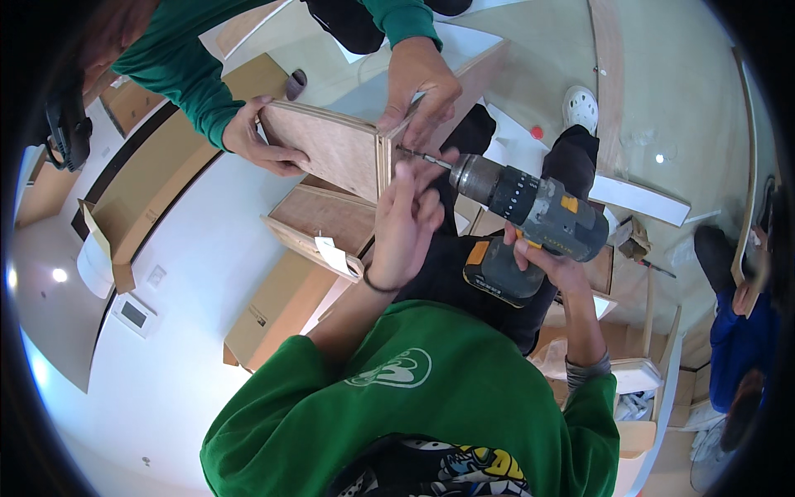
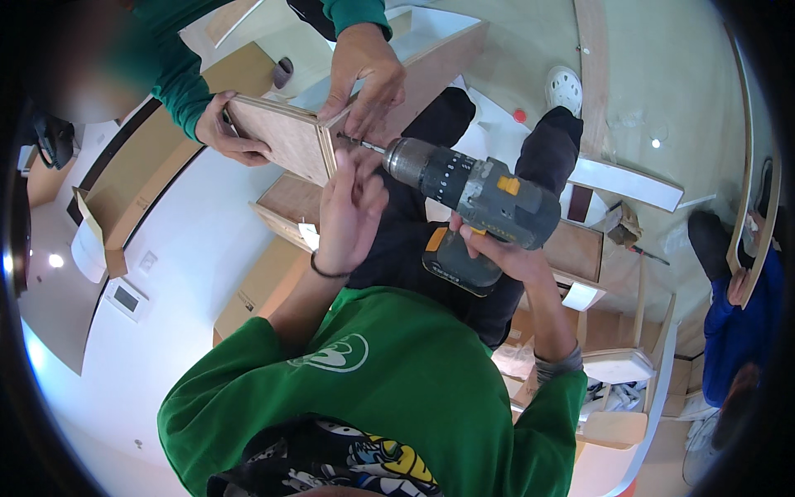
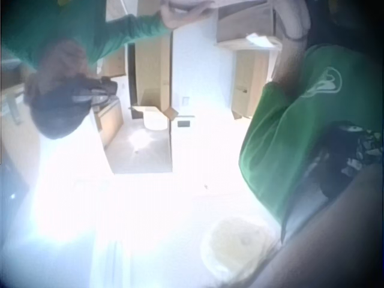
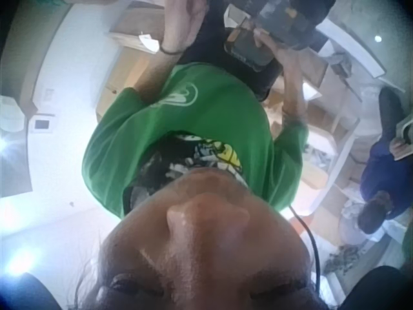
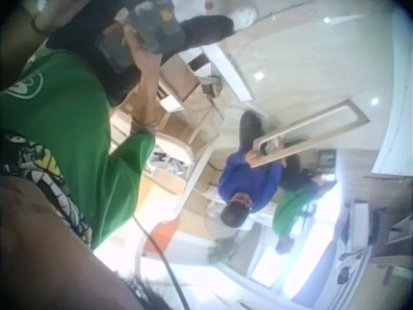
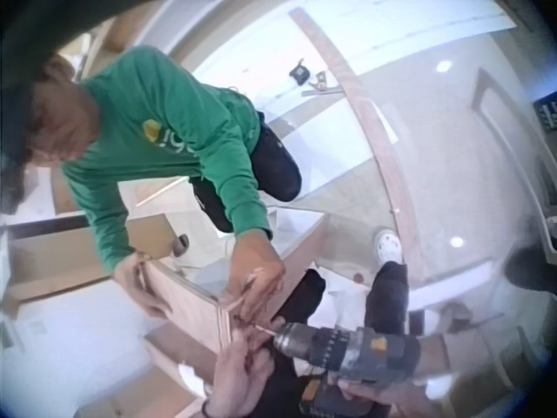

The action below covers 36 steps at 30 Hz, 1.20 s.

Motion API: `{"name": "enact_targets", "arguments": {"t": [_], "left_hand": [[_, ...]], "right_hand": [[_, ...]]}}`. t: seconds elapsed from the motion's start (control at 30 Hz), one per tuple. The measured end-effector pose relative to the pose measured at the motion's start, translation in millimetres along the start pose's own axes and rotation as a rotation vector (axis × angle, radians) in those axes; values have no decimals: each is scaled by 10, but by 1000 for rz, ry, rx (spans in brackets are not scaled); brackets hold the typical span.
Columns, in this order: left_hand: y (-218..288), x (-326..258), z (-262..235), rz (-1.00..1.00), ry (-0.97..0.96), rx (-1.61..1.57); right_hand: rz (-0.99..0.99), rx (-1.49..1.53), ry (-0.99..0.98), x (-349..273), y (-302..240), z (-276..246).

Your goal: The person uses a cordless drill to drive screws into wooden panels while another person holds the pieces in place. They assemble a wooden structure on the floor, repeatedly positioning panels and fastening them together.

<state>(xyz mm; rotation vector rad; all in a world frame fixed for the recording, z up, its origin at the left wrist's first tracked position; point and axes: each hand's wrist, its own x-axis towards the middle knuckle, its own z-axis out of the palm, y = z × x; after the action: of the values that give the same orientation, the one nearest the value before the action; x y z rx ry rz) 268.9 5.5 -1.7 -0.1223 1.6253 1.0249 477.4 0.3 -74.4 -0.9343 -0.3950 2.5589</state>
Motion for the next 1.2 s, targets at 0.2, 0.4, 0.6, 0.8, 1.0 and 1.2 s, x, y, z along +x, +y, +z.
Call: {"name": "enact_targets", "arguments": {"t": [0.2, 0.4, 0.6, 0.8, 1.0, 1.2], "left_hand": [[137, -384, -500, 732, 222, 936], [475, 463, -462, 1292, 378, 1384], [337, 663, -533, 1274, 312, 1409], [403, 641, -562, 1209, 210, 1604], [408, 627, -531, 1122, 183, 1619], [423, 612, -490, 1243, 210, 1838]], "right_hand": [[33, 6, 12, -18, 17, -2], [32, -36, -22, -40, 24, -38], [61, -102, -39, -43, 39, -104], [38, -54, -71, -36, 71, -115], [42, -94, -90, -11, 13, -128], [58, -26, -30, -51, 98, -110]]}}
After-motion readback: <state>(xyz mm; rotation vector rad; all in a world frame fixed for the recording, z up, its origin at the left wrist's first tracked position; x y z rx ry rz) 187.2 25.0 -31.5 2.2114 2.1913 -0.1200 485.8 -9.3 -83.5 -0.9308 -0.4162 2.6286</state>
